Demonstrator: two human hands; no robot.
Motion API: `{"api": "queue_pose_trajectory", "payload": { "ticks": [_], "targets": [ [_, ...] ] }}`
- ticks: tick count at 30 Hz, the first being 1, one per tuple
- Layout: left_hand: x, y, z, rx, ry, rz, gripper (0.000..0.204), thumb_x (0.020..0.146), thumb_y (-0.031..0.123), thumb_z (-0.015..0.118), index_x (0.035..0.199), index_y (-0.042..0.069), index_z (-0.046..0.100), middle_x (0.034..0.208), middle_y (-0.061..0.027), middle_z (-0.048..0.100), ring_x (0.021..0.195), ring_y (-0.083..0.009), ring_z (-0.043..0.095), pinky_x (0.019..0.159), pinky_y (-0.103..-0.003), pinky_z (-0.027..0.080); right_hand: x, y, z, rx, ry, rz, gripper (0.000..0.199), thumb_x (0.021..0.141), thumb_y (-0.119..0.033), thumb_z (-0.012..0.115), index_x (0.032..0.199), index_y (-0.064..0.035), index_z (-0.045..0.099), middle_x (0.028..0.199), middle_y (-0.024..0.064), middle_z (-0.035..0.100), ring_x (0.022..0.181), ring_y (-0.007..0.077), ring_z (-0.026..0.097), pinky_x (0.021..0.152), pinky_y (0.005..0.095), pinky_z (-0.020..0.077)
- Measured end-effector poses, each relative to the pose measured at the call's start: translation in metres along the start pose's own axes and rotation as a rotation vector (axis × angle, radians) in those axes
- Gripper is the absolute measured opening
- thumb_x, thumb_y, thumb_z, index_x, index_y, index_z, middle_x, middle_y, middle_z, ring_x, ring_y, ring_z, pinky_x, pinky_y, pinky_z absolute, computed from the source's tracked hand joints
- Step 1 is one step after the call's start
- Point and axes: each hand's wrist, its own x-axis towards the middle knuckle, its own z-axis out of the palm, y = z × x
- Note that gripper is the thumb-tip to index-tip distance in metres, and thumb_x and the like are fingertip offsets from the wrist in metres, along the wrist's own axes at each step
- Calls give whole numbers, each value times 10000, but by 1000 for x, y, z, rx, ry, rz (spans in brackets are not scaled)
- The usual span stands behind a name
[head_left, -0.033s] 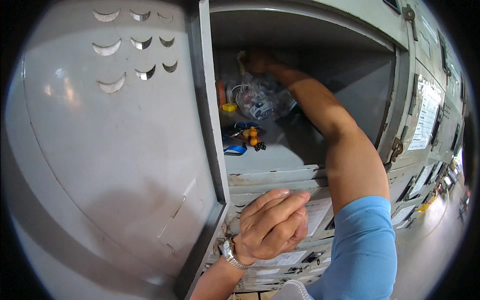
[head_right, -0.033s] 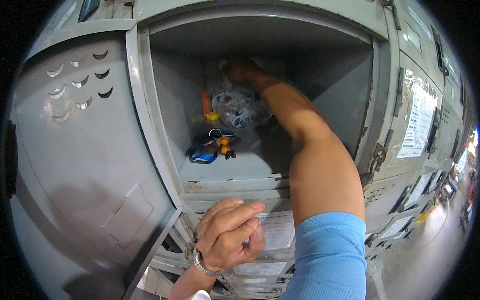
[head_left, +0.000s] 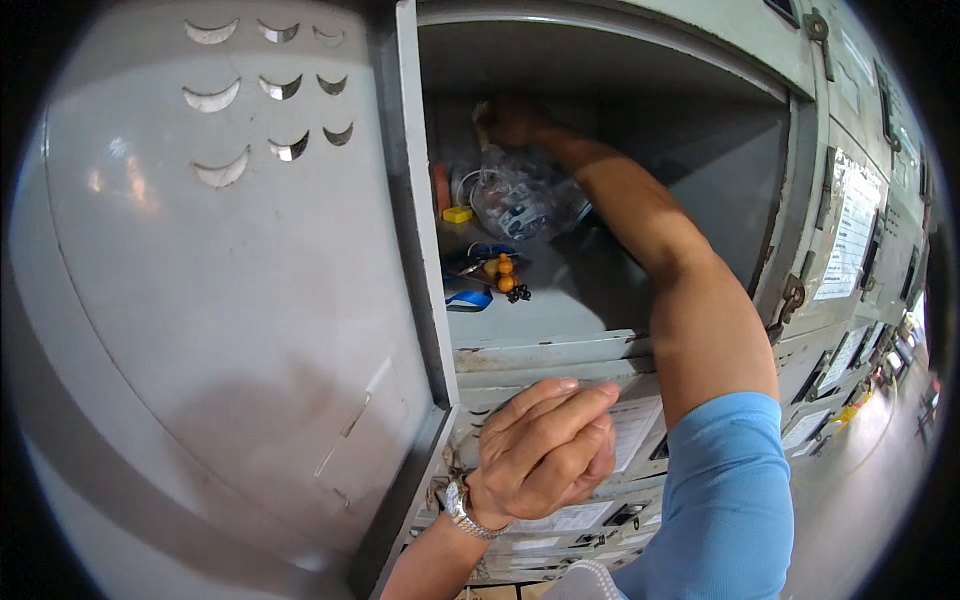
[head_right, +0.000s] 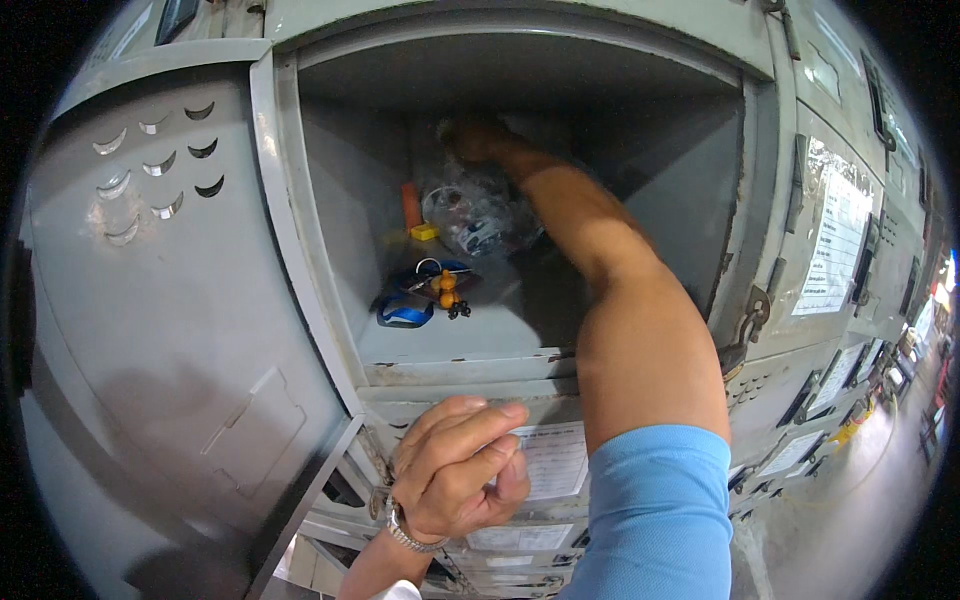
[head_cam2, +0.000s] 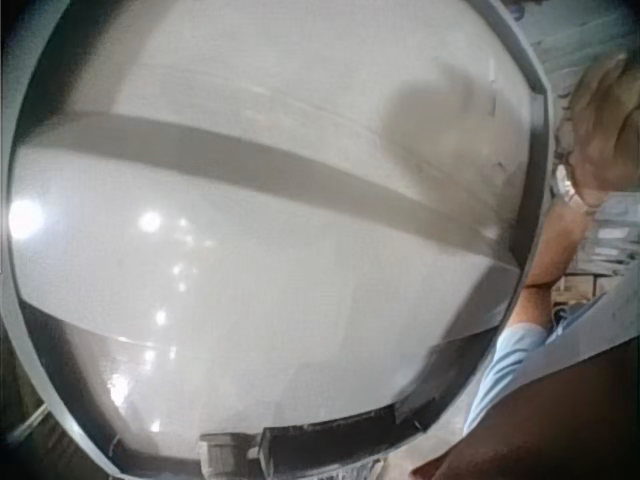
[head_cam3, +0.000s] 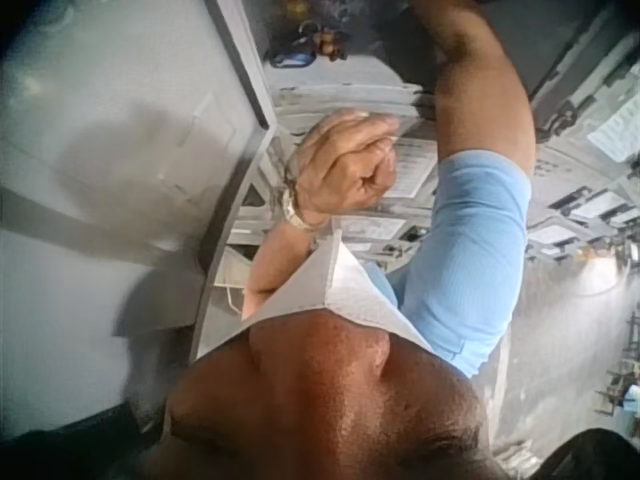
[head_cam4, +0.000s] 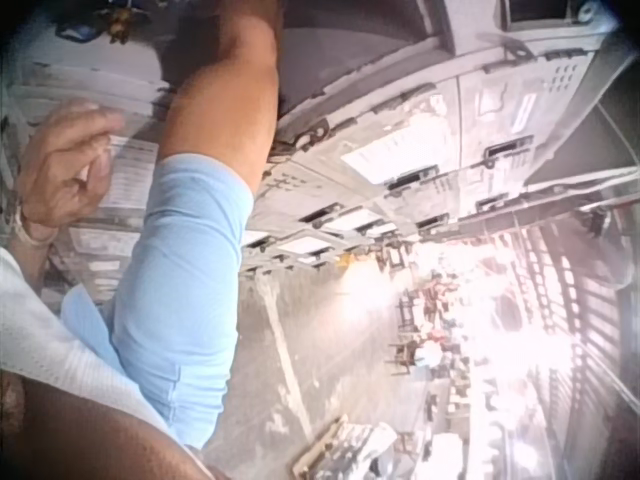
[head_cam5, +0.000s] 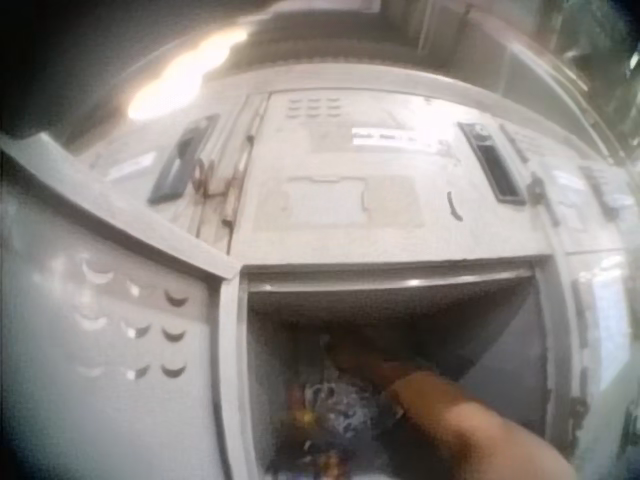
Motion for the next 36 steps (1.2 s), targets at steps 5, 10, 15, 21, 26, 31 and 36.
{"api": "queue_pose_trajectory", "payload": {
  "ticks": [5, 10, 15, 21, 26, 31, 36],
  "targets": [
    [2, 2, 2, -27, 1, 0, 219, 885, 44, 739, 1059, 62, 609, 1145, -126, 731, 931, -223, 749, 917, -410, 608, 35, 52, 52, -309, -240, -146, 333, 826, -238, 658, 1103, -114, 796, 1209, 180, 725, 1139, 360, 690, 978, 470, 566],
    [4, 3, 6, -24, 2, 10, 215, 890, 48, 740, 1058, 65, 607, 1143, -124, 732, 916, -217, 750, 915, -410, 609, 46, 72, 66, -237, -279, -99, 385, 836, -294, 658, 1168, -143, 779, 1267, 170, 702, 1204, 363, 659, 989, 484, 564],
    [1, -3, -2, 33, -16, -6, 216, 892, 50, 742, 1062, 63, 610, 1140, -122, 733, 914, -215, 750, 918, -409, 608, 23, -15, 25, -133, -241, 119, 409, 937, -378, 614, 1223, -118, 749, 1283, 175, 702, 1194, 342, 671, 991, 499, 552],
    [3, 2, 4, 7, 11, 0, 200, 897, 54, 737, 1061, 62, 622, 1135, -116, 736, 916, -212, 749, 919, -411, 609, 10, 21, 13, -150, -219, 182, 450, 984, -398, 542, 1215, -63, 733, 1267, 209, 700, 1160, 361, 687, 971, 506, 549],
    [0, -1, -1, 33, -6, -7, 198, 900, 63, 735, 1066, 60, 627, 1126, -114, 734, 923, -213, 750, 916, -411, 610, 12, 15, 19, -149, -307, 179, 491, 968, -360, 532, 1304, -35, 682, 1287, 237, 680, 1172, 372, 677, 968, 499, 550],
    [3, 2, 4, 13, 3, 7, 202, 894, 56, 732, 1069, 62, 632, 1115, -116, 731, 918, -216, 751, 911, -410, 611, 9, 36, 28, -86, -324, 196, 485, 927, -262, 585, 1366, -67, 651, 1330, 232, 663, 1174, 371, 682, 964, 495, 555],
    [1, -1, 4, 25, 5, 18, 201, 892, 49, 728, 1067, 62, 630, 1124, -118, 735, 918, -220, 748, 906, -414, 612, -6, 7, 24, -83, -157, 176, 469, 894, -236, 635, 1336, -88, 677, 1320, 202, 684, 1139, 350, 705, 953, 477, 566]
  ]
}}
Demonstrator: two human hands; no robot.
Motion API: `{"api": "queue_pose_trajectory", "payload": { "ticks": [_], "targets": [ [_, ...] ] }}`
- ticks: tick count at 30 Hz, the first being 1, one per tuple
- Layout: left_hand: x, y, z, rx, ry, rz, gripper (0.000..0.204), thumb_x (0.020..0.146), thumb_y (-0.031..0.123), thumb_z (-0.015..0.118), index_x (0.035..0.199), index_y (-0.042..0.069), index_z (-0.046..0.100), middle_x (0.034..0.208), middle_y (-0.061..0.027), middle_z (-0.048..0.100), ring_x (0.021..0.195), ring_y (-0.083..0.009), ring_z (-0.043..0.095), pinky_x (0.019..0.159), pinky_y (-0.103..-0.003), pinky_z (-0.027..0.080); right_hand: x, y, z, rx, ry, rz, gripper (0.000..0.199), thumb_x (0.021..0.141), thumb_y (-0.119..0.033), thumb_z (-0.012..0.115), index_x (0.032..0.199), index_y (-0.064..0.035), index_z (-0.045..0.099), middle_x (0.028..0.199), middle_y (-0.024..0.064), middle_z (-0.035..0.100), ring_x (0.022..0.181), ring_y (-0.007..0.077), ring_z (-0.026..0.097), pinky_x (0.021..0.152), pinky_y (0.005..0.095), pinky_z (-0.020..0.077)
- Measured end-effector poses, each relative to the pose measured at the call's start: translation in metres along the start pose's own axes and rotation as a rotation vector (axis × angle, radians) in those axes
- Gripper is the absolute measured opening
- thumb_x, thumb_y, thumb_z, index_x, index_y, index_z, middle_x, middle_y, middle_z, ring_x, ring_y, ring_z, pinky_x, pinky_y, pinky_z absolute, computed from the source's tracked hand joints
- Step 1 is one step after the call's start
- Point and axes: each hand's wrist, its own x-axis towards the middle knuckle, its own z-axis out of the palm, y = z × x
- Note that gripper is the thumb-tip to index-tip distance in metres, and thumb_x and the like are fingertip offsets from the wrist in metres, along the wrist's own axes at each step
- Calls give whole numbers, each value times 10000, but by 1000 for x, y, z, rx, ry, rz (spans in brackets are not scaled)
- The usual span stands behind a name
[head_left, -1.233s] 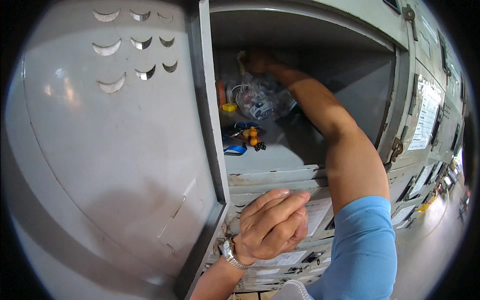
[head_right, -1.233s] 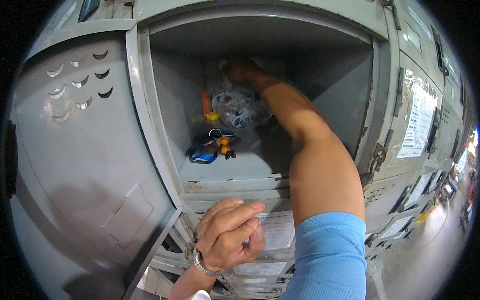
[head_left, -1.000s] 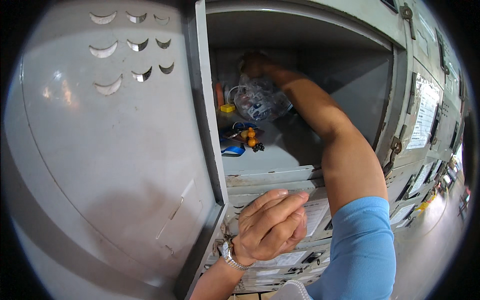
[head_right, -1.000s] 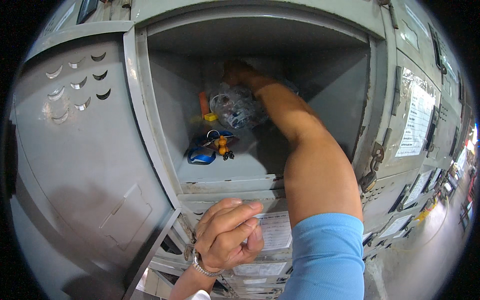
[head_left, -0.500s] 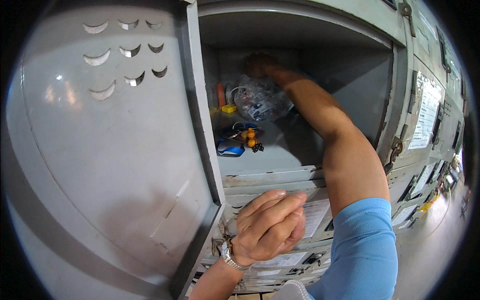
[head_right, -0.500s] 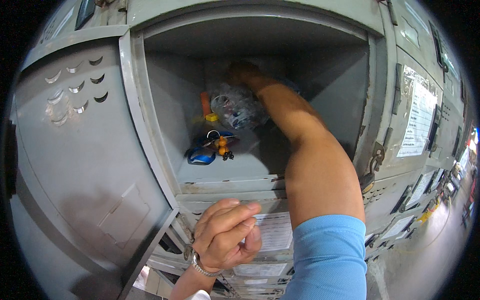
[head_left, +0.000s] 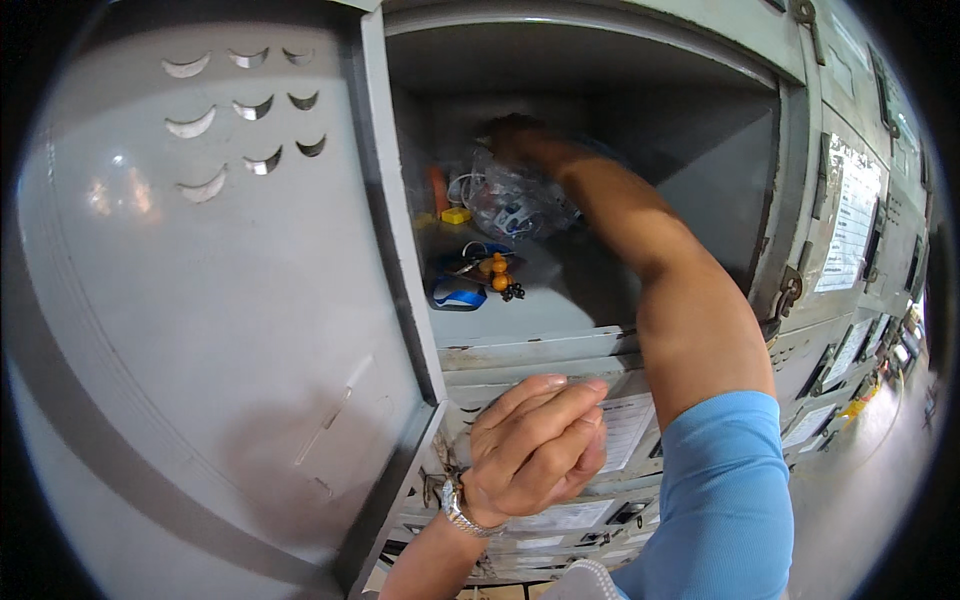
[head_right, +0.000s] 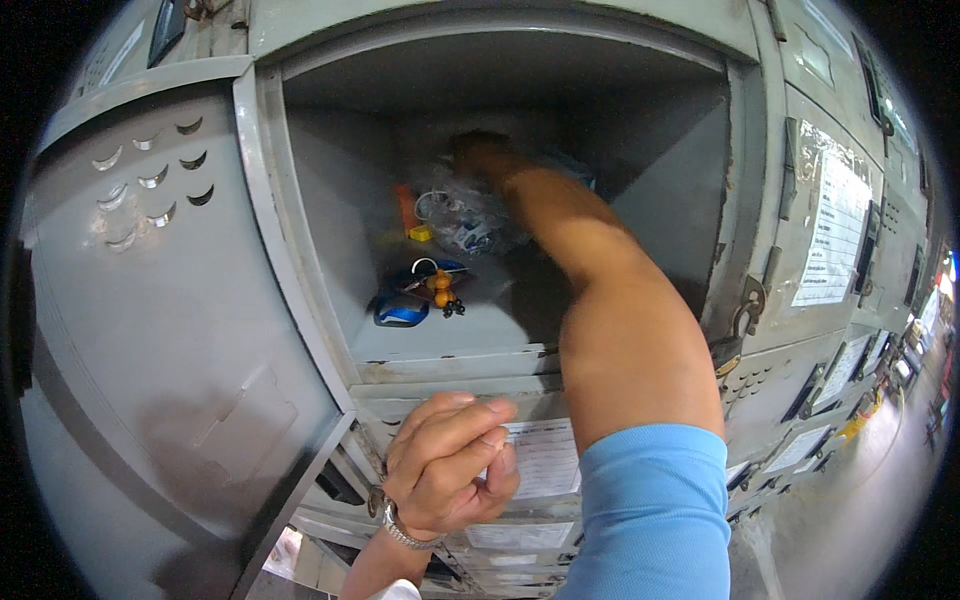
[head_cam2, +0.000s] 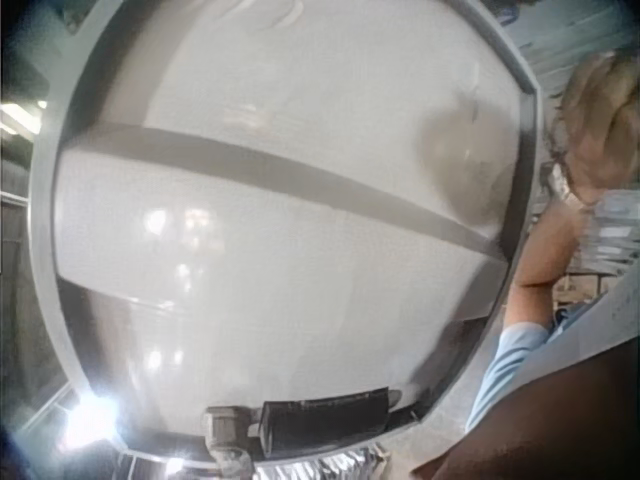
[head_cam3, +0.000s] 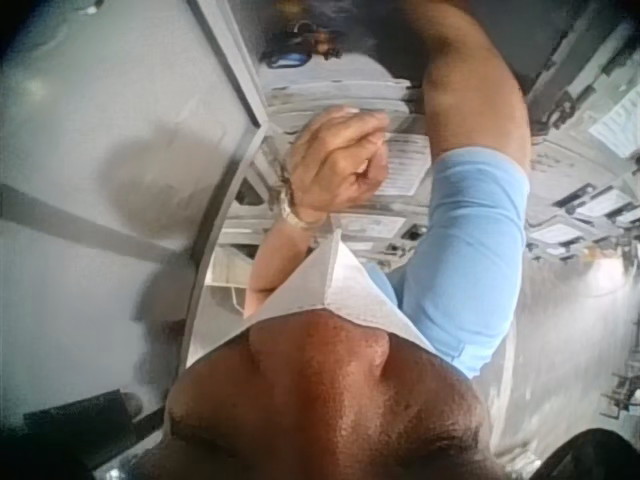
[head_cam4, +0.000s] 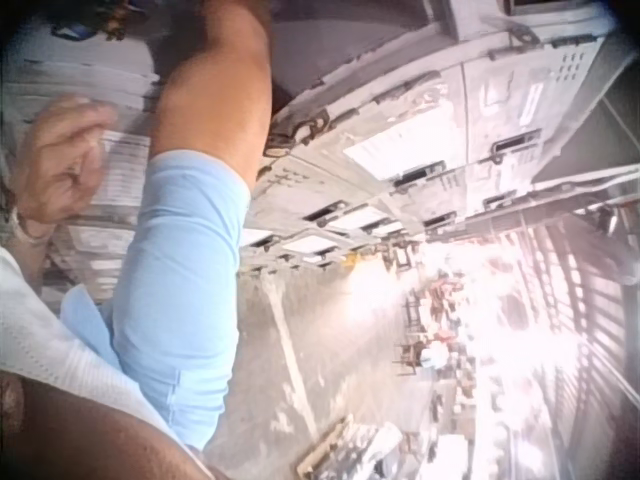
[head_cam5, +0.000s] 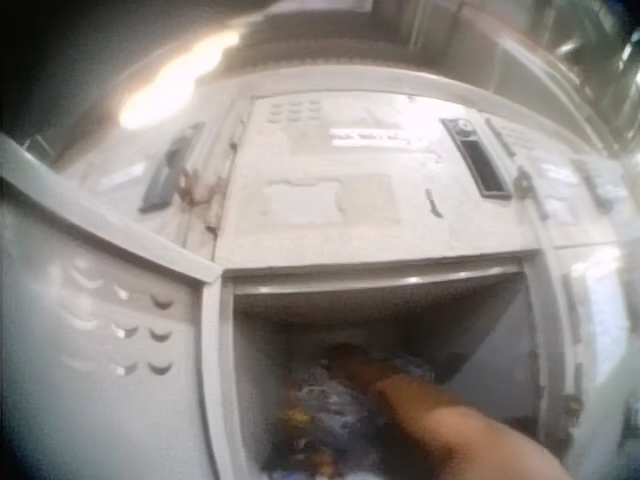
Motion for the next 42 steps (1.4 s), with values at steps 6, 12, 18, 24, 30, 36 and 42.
{"api": "queue_pose_trajectory", "payload": {
  "ticks": [6, 12, 18, 24, 30, 36, 42],
  "targets": [
    [3, 1, -1, -5, 3, 2, 192, 893, 51, 734, 1056, 60, 633, 1114, -121, 742, 922, -227, 747, 902, -412, 612, -2, 4, -23, 132, -123, 34, 437, 832, -301, 724, 1202, -69, 746, 1192, 200, 741, 1085, 326, 730, 924, 453, 585],
    [3, 1, -1, 2, -3, -3, 169, 902, 52, 735, 1041, 54, 639, 1102, -120, 747, 932, -230, 749, 903, -406, 610, -8, 3, -22, 84, -42, 3, 567, 851, -324, 726, 1362, -91, 646, 1317, 214, 684, 1171, 358, 689, 957, 464, 576],
    [2, 2, 0, -6, -5, 2, 172, 910, 62, 735, 1047, 53, 633, 1120, -121, 743, 927, -222, 748, 913, -409, 606, 9, 15, 7, 57, -96, 11, 605, 914, -401, 678, 1442, -120, 585, 1390, 199, 643, 1228, 368, 656, 1007, 471, 558],
    [1, 0, 0, -1, -10, 4, 179, 904, 64, 739, 1044, 61, 628, 1127, -117, 739, 906, -217, 742, 915, -416, 605, 7, 19, 4, 99, -68, 24, 558, 912, -424, 688, 1359, -93, 649, 1359, 204, 662, 1198, 369, 672, 1025, 466, 545],
    [1, -1, -5, 17, -30, 7, 176, 906, 64, 735, 1049, 60, 633, 1123, -116, 741, 906, -219, 741, 908, -417, 608, 10, 0, 1, 151, -237, -37, 539, 917, -438, 677, 1332, -93, 667, 1333, 204, 676, 1209, 364, 666, 1027, 470, 531],
    [1, -2, -6, 23, -22, -5, 192, 904, 55, 735, 1070, 60, 639, 1123, -110, 741, 928, -215, 740, 908, -410, 611, -10, -30, 8, 57, 35, 112, 463, 964, -437, 599, 1302, -134, 691, 1329, 146, 692, 1223, 342, 664, 1038, 491, 523],
    [0, 0, 2, -13, 21, 8, 219, 850, 20, 773, 1031, 47, 652, 1141, -128, 742, 910, -208, 742, 947, -377, 597, 8, 14, 10, 10, -155, 170, 650, 908, -552, 631, 1444, -185, 611, 1420, 119, 643, 1254, 348, 646, 1066, 516, 510]
  ]
}}
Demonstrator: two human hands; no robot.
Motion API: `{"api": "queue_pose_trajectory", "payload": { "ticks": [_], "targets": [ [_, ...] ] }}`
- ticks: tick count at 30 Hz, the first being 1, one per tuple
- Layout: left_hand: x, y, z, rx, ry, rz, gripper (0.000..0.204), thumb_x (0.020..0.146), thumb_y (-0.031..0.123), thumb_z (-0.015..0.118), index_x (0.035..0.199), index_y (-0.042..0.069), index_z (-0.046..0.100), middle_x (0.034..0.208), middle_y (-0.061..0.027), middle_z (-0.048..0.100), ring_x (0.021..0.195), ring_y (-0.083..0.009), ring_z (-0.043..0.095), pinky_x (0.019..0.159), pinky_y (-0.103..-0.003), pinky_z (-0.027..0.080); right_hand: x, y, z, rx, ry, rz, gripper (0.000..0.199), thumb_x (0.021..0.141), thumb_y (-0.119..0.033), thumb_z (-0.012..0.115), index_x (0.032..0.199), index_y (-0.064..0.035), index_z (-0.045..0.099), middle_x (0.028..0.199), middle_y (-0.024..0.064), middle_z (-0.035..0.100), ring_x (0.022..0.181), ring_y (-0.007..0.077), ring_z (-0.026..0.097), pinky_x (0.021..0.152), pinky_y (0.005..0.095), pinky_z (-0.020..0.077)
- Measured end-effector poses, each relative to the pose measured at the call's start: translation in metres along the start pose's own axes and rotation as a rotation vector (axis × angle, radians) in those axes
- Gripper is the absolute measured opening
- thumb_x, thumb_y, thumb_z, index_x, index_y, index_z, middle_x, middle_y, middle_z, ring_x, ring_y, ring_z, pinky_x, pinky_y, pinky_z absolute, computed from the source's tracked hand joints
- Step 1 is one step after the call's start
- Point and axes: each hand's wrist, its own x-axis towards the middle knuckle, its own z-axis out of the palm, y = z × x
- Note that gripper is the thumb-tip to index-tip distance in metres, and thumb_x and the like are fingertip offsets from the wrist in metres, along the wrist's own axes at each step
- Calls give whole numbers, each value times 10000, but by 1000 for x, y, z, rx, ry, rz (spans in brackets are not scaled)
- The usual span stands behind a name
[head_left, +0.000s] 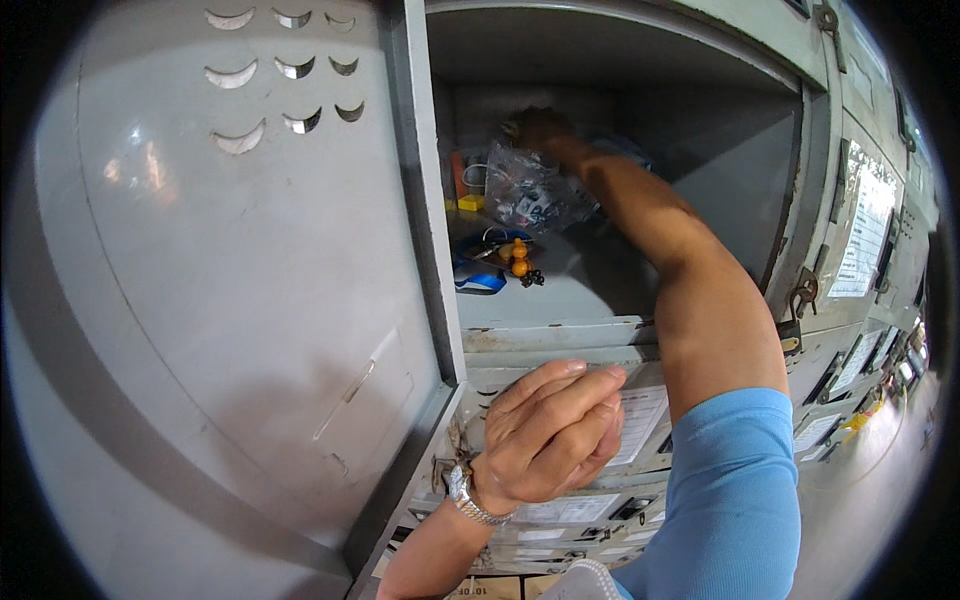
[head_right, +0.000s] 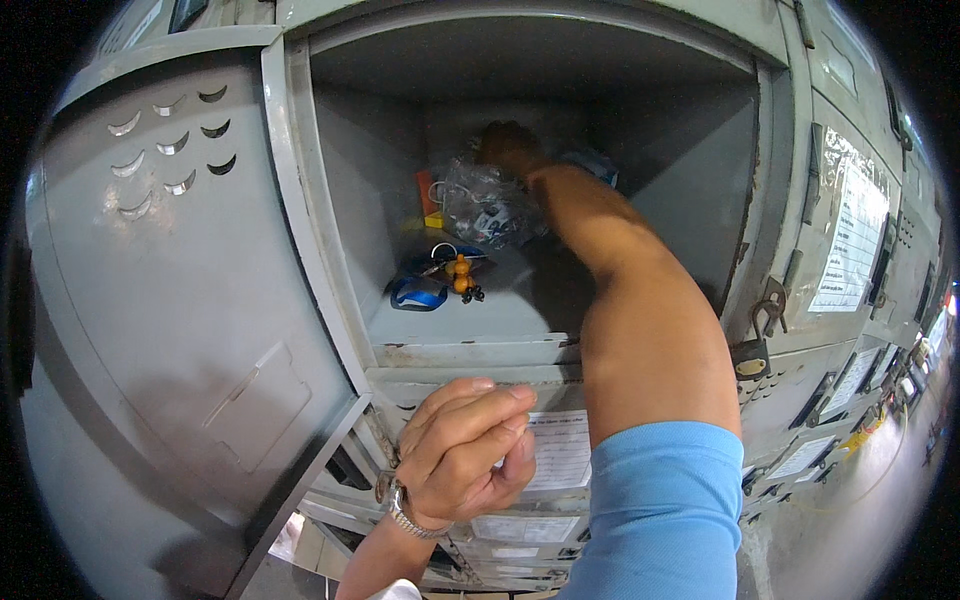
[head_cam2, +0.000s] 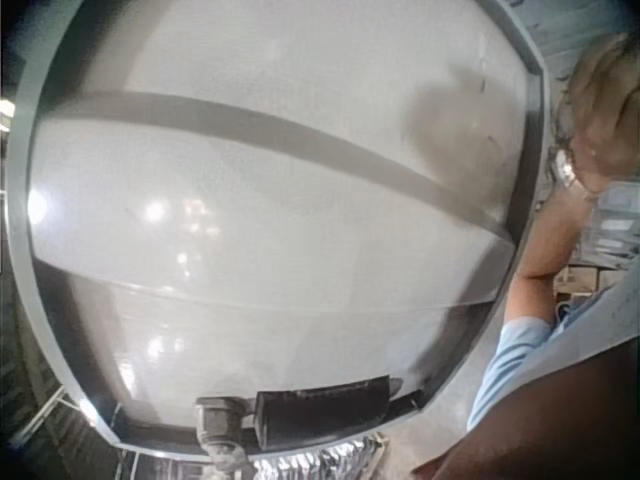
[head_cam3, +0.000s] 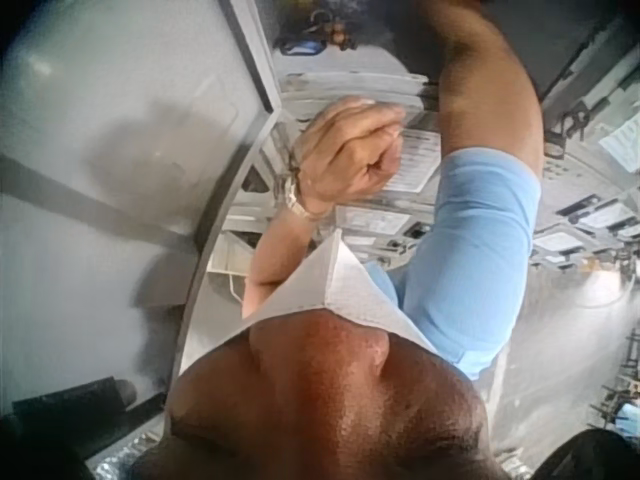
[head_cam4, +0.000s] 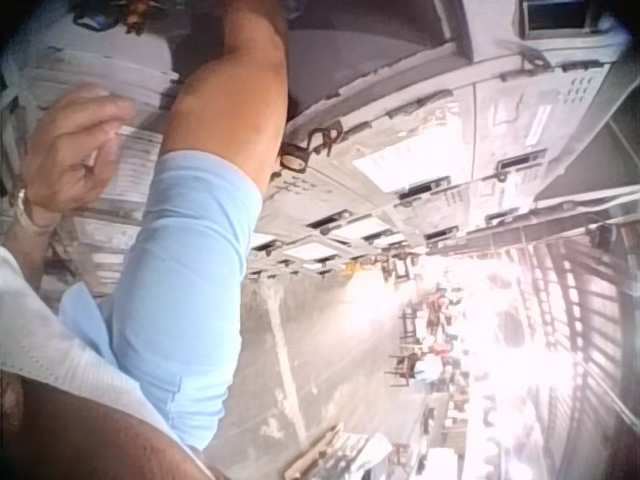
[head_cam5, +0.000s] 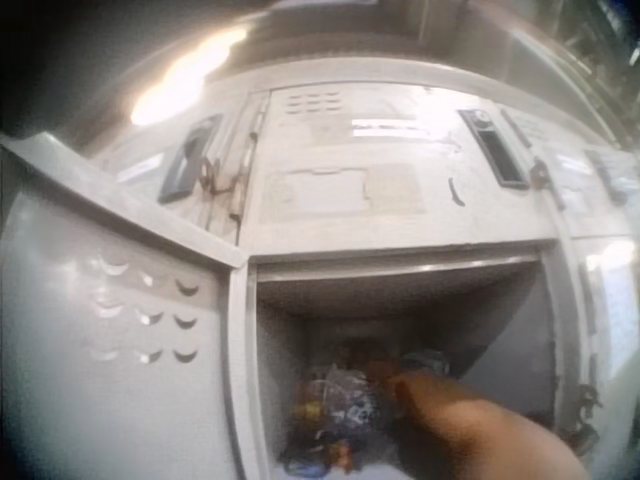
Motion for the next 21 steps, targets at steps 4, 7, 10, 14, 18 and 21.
{"api": "queue_pose_trajectory", "payload": {
  "ticks": [4, 7, 10, 14, 18, 21],
  "targets": [
    [-1, 0, -4, 32, -16, 4, 222, 891, 37, 732, 1087, 56, 631, 1141, -112, 734, 935, -214, 740, 920, -400, 608, -1, 1, 0, 43, 32, -53, 694, 856, -563, 685, 1428, -176, 627, 1402, 143, 651, 1225, 342, 661, 1030, 466, 543],
    [-2, -1, 2, 19, -10, 8, 219, 886, 35, 730, 1080, 53, 630, 1142, -114, 733, 936, -221, 739, 919, -402, 607, -4, 20, -6, 72, -68, -113, 705, 838, -527, 709, 1442, -178, 609, 1417, 157, 637, 1214, 352, 664, 1001, 449, 561],
    [1, -2, 2, 28, -2, 26, 224, 882, 37, 731, 1080, 52, 630, 1133, -114, 735, 941, -229, 738, 920, -404, 607, 2, 17, -21, 4, -165, -169, 721, 834, -479, 720, 1475, -184, 571, 1444, 159, 616, 1209, 359, 663, 993, 453, 562],
    [2, -2, -2, 41, -6, 23, 221, 872, 28, 735, 1068, 52, 635, 1117, -113, 741, 943, -235, 735, 913, -402, 607, -9, 1, -27, 55, -15, -261, 640, 832, -395, 740, 1417, -168, 620, 1414, 165, 638, 1232, 362, 650, 1032, 462, 531],
    [1, -2, 6, 1, 28, 28, 229, 854, 11, 743, 1054, 54, 639, 1105, -113, 743, 929, -243, 731, 897, -396, 610, -5, 19, -21, -74, 171, -378, 559, 850, -328, 762, 1368, -145, 659, 1411, 174, 638, 1289, 363, 613, 1082, 471, 494],
    [1, -2, 0, 68, 35, 33, 246, 838, -2, 749, 1050, 55, 637, 1101, -114, 742, 917, -252, 728, 881, -396, 612, -34, -18, -52, 103, 169, -253, 531, 892, -299, 755, 1383, -129, 644, 1429, 181, 621, 1297, 365, 604, 1086, 475, 492]
  ]
}}
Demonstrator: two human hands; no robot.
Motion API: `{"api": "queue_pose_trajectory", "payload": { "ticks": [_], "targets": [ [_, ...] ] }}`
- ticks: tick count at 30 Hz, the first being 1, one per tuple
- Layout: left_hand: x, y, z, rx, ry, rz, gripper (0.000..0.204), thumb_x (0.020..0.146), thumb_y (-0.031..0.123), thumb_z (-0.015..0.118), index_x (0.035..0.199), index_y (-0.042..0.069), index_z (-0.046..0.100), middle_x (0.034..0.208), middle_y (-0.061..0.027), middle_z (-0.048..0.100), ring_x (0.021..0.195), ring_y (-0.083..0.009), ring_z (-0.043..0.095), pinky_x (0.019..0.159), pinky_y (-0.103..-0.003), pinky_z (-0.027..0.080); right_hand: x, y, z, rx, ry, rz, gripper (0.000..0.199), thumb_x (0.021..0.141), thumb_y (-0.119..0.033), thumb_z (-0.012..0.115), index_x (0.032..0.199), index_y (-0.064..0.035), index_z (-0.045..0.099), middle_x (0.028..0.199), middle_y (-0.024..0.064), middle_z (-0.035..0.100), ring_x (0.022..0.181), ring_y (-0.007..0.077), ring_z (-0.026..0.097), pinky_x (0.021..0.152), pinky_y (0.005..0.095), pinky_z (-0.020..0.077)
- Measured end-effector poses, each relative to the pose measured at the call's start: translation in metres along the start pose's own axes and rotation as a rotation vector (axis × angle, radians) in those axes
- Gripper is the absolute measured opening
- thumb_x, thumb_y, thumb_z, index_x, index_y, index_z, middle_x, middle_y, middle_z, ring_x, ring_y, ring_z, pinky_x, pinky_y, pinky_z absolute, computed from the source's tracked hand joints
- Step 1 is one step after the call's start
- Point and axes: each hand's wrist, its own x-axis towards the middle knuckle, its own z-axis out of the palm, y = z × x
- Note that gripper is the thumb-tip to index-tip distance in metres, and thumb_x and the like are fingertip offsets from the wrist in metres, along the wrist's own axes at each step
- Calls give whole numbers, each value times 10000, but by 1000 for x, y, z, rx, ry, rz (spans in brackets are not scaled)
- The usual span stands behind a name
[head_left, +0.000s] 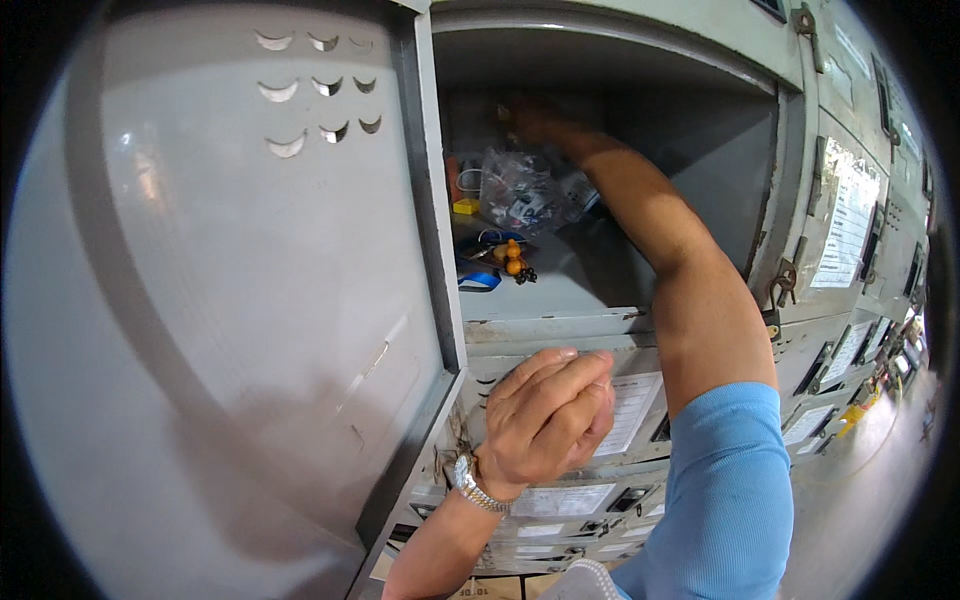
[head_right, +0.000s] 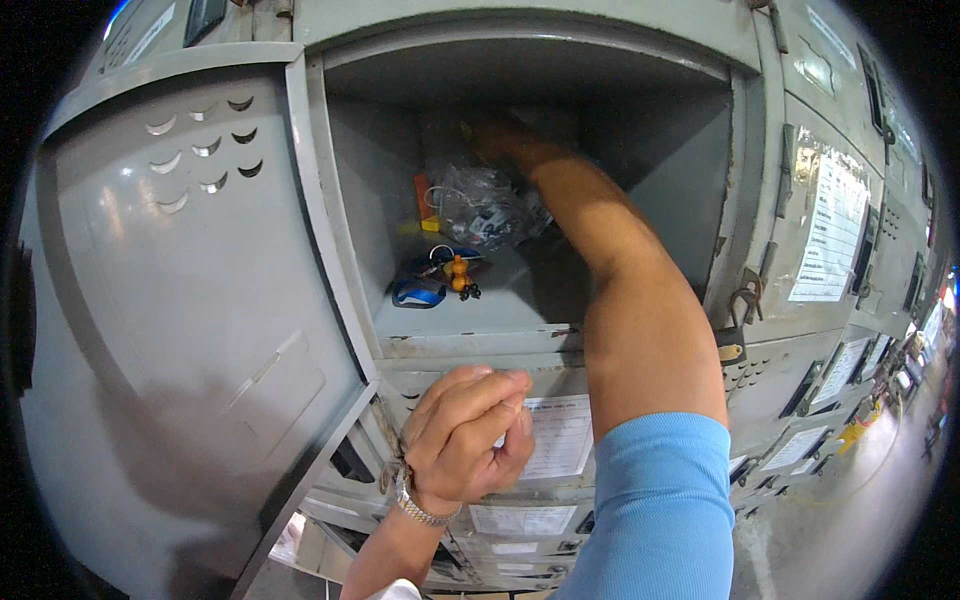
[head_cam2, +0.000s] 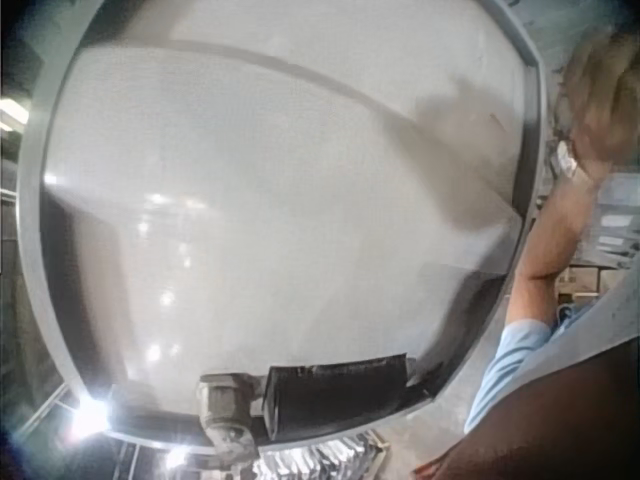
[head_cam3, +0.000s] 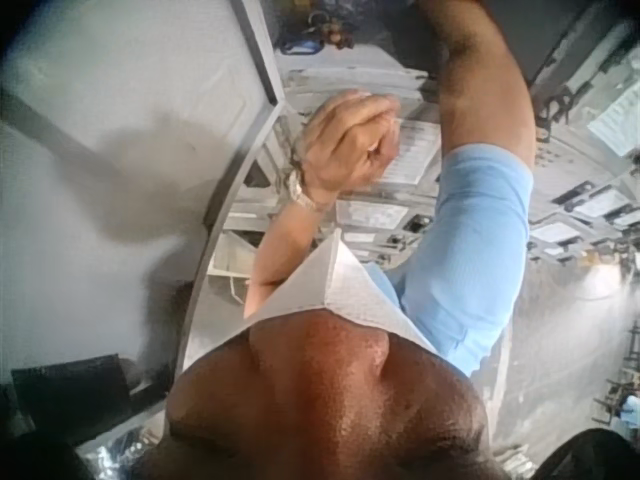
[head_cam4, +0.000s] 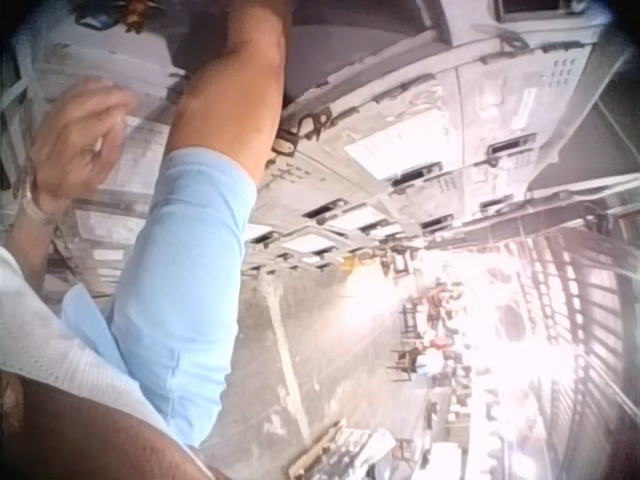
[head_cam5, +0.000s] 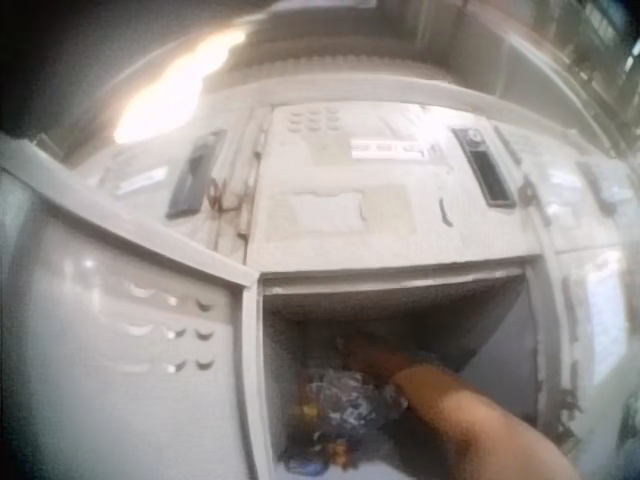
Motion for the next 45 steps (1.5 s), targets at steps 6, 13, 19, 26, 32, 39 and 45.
{"api": "queue_pose_trajectory", "payload": {
  "ticks": [6, 13, 19, 26, 32, 39, 45],
  "targets": [
    [1, 3, 13, -19, 76, 28, 250, 829, -10, 746, 1048, 52, 644, 1094, -127, 748, 904, -272, 733, 858, -394, 610, 6, 38, -3, 134, -16, -165, 453, 986, -354, 658, 1366, -107, 650, 1374, 204, 652, 1265, 368, 625, 1077, 491, 485],
    [9, 0, 8, -76, 145, -68, 165, 907, -49, 689, 1045, 13, 622, 1080, -168, 760, 870, -256, 771, 804, -338, 619, -79, -62, -88, 77, -77, -109, 396, 1034, -338, 613, 1362, -118, 636, 1219, 207, 706, 1080, 316, 697, 951, 446, 547],
    [12, 55, -17, -693, 262, -679, 143, 1051, 16, 580, 1174, -29, 635, 1029, -176, 759, 816, -198, 759, 731, -300, 631, -219, -92, -171, 576, -91, -228, 340, 969, -304, 757, 1168, -44, 666, 907, 79, 709, 827, 156, 663, 734, 311, 536],
    [-26, 121, -45, -1080, 205, -1055, 304, 1051, 117, 639, 1309, -41, 666, 1082, -142, 748, 936, -195, 744, 827, -303, 618, -383, -114, -155, 1044, -125, -299, 230, 1023, -172, 690, 1150, 18, 709, 1131, 86, 735, 1031, 109, 663, 898, 260, 539],
    [-55, 150, -65, -1116, 17, -1082, 354, 997, 161, 739, 1277, -43, 668, 1061, -85, 738, 913, -97, 660, 778, -249, 538, -443, -147, -128, 1215, -121, -209, 217, 999, -96, 703, 1175, 29, 724, 1135, 88, 743, 1036, 127, 669, 890, 277, 543],
    [-74, 166, -108, -974, -73, -1151, 180, 973, 100, 754, 1099, -24, 721, 1001, -46, 737, 898, -72, 650, 799, -235, 525, -474, -175, -118, 1206, -90, -192, 182, 888, -52, 811, 1050, 1, 747, 1204, 109, 738, 1006, 140, 684, 863, 298, 559],
    [-82, 183, -115, -983, -19, -1174, 156, 980, 88, 746, 1079, -24, 701, 1002, -40, 728, 911, -77, 645, 831, -245, 518, -487, -177, -130, 1104, -246, -218, 178, 846, -42, 833, 1010, -12, 770, 1199, 147, 726, 1071, 183, 688, 907, 331, 567]
  ]
}}
